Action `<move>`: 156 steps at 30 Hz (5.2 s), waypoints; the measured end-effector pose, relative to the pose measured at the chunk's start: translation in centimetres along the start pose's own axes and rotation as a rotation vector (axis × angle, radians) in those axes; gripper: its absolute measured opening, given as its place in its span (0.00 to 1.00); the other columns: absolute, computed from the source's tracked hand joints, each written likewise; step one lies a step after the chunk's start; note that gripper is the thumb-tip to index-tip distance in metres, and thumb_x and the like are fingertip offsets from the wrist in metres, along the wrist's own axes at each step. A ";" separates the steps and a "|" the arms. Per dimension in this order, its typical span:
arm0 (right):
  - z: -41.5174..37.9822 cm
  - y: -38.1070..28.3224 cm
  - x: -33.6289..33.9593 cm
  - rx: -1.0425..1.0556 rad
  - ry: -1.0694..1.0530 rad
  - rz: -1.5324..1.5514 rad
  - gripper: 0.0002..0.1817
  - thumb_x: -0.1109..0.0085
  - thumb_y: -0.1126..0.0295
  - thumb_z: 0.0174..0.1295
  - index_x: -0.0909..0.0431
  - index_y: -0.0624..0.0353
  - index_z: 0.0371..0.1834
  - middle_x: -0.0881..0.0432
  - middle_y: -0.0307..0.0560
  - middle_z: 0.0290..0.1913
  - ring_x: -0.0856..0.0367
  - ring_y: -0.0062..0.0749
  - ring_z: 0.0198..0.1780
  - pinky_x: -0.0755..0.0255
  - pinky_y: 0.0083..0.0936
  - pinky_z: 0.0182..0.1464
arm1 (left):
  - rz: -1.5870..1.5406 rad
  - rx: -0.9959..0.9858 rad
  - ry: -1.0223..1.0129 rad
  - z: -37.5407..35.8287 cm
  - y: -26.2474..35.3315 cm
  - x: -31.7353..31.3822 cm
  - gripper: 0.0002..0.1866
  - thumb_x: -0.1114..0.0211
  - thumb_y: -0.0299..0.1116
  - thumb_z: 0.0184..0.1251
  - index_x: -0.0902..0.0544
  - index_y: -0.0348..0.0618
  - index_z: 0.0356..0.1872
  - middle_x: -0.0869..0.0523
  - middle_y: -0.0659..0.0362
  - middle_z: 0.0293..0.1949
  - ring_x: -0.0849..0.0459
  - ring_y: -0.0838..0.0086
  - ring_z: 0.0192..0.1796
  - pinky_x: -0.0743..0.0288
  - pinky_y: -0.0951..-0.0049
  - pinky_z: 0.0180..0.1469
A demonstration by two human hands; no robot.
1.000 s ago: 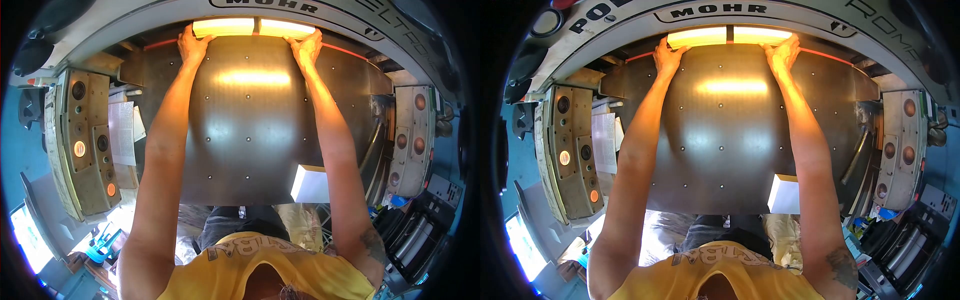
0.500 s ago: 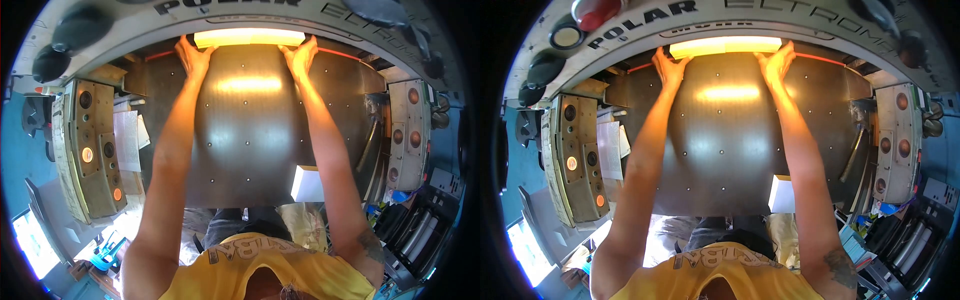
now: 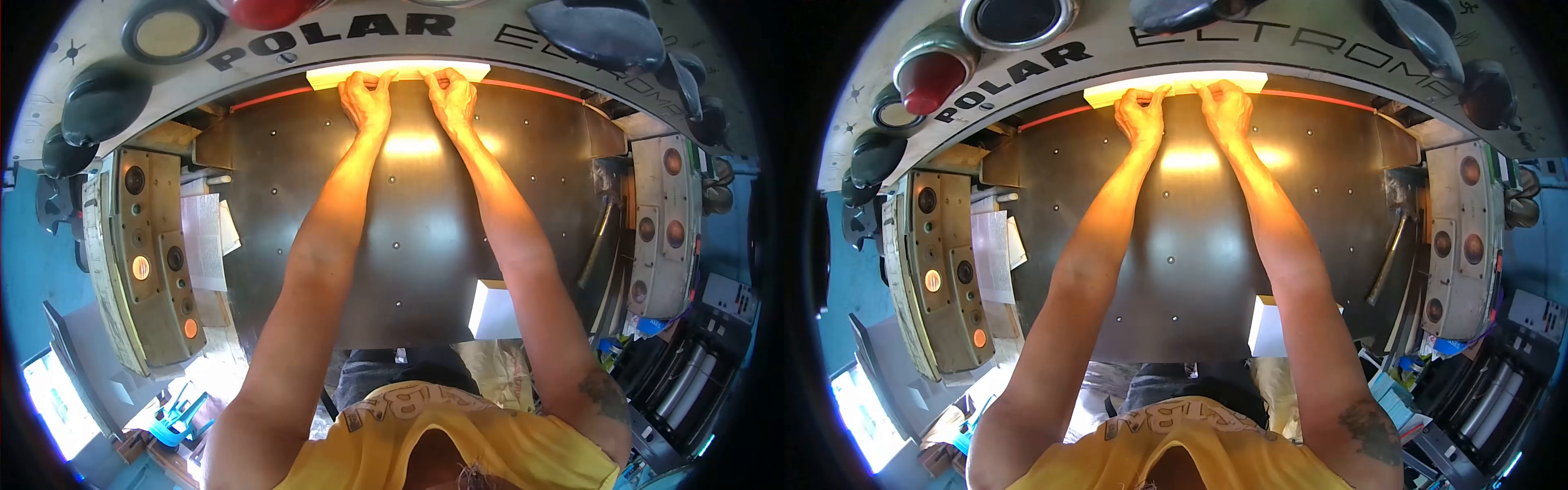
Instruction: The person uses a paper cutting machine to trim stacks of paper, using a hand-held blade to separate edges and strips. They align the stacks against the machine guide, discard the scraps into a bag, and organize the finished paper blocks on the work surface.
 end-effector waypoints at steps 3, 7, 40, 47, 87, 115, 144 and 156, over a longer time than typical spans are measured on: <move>0.2 0.2 0.0 -0.067 0.001 -0.005 0.23 0.29 0.50 0.62 0.13 0.64 0.30 0.12 0.57 0.28 0.12 0.47 0.33 0.21 0.40 0.41 | -0.009 0.077 -0.011 0.0 -0.2 -0.1 0.21 0.15 0.44 0.49 0.19 0.41 0.22 0.15 0.57 0.26 0.20 0.59 0.41 0.25 0.56 0.47; 0.5 0.7 -0.4 -0.026 0.021 -0.058 0.24 0.31 0.50 0.64 0.14 0.65 0.29 0.12 0.59 0.30 0.12 0.52 0.34 0.22 0.43 0.41 | -0.003 0.098 -0.014 0.0 -0.3 -0.2 0.22 0.14 0.45 0.48 0.19 0.41 0.21 0.14 0.57 0.26 0.20 0.59 0.41 0.24 0.56 0.47; -32.1 -12.8 21.6 -0.073 -0.146 -0.120 0.16 0.30 0.78 0.58 0.17 0.67 0.50 0.14 0.54 0.46 0.15 0.44 0.46 0.21 0.33 0.51 | -0.022 0.208 -0.024 0.2 -1.4 -0.3 0.24 0.13 0.52 0.45 0.15 0.43 0.23 0.16 0.49 0.33 0.17 0.58 0.43 0.22 0.56 0.51; -31.5 -15.2 18.4 0.109 -0.338 -0.074 0.17 0.27 0.75 0.58 0.18 0.65 0.50 0.14 0.55 0.45 0.15 0.48 0.43 0.20 0.36 0.45 | -0.005 0.173 -0.008 0.2 -1.4 -0.2 0.23 0.13 0.50 0.44 0.15 0.42 0.22 0.16 0.50 0.31 0.17 0.58 0.41 0.22 0.56 0.49; -37.1 -12.4 23.3 0.011 -0.469 -0.086 0.15 0.25 0.76 0.55 0.16 0.66 0.45 0.12 0.54 0.41 0.14 0.47 0.40 0.19 0.35 0.42 | -0.001 0.014 0.068 0.5 -2.1 -0.9 0.21 0.12 0.47 0.42 0.14 0.42 0.21 0.13 0.53 0.25 0.15 0.62 0.31 0.21 0.58 0.41; -37.1 5.0 43.1 0.078 -0.394 -0.883 0.50 0.31 0.72 0.42 0.39 0.61 0.76 0.34 0.58 0.72 0.39 0.55 0.75 0.48 0.50 0.79 | 0.820 -0.608 -1.257 -29.1 -3.2 37.9 0.59 0.14 0.48 0.45 0.39 0.57 0.80 0.56 0.38 0.83 0.61 0.43 0.85 0.67 0.30 0.81; -39.7 7.0 41.2 0.274 -0.462 -0.995 0.49 0.27 0.71 0.52 0.39 0.53 0.81 0.37 0.53 0.77 0.38 0.53 0.76 0.51 0.58 0.81 | 0.947 -0.731 -1.474 -29.7 -4.8 38.6 0.59 0.20 0.49 0.49 0.45 0.54 0.83 0.56 0.32 0.82 0.64 0.29 0.83 0.64 0.16 0.73; -40.7 8.4 40.4 0.258 -0.455 -1.031 0.47 0.29 0.74 0.54 0.40 0.59 0.80 0.38 0.57 0.78 0.40 0.58 0.76 0.53 0.62 0.81 | 0.905 -0.817 -1.426 -29.7 -5.0 38.9 0.57 0.23 0.48 0.51 0.45 0.55 0.83 0.53 0.32 0.81 0.58 0.29 0.82 0.58 0.16 0.72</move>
Point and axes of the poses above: each hand's wrist, its own z-axis towards the middle knuckle, its own x-axis out of the back of the hand, y = z × x, the point moved 7 cm from there along z, towards the middle knuckle
